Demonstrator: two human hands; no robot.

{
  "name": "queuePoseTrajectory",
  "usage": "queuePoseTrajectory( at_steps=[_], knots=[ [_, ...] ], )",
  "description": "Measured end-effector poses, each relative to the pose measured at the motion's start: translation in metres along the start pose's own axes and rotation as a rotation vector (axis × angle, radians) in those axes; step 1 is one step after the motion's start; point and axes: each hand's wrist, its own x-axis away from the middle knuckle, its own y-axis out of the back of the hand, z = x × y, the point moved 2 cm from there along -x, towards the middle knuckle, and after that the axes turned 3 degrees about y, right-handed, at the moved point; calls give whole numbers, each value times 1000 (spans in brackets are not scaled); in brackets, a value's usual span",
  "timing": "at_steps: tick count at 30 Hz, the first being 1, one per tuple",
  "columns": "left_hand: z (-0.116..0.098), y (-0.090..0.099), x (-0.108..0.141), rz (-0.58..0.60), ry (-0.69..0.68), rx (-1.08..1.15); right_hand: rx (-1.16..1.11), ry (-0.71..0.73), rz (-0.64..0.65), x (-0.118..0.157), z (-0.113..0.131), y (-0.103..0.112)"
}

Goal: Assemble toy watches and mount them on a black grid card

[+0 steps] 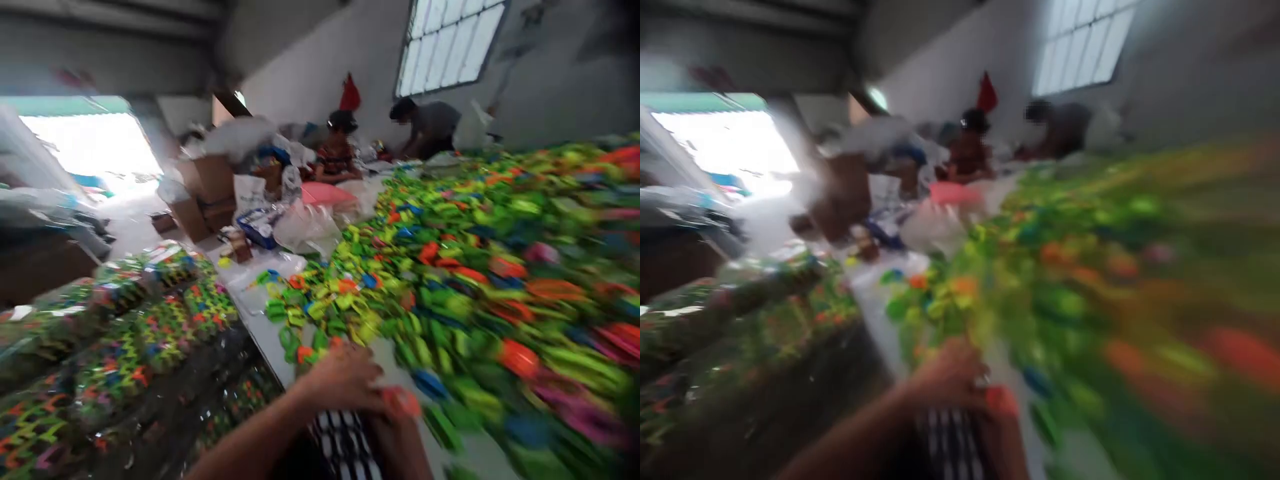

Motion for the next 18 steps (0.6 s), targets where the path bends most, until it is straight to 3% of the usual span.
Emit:
queuePoseTrajectory(
  at_steps=[4, 9, 14, 18],
  knots=[
    [1, 11, 5, -51, -13, 55, 51, -149, 84, 15, -15, -4],
    [3, 18, 11, -57, -34, 72, -179, -92, 112, 13, -19, -7],
    [0, 22, 12, -40, -40, 84, -67, -44, 52, 12, -8, -1],
    [-1, 24, 11, -37, -35, 90, 15, -40, 80, 14, -10, 2]
  ],
)
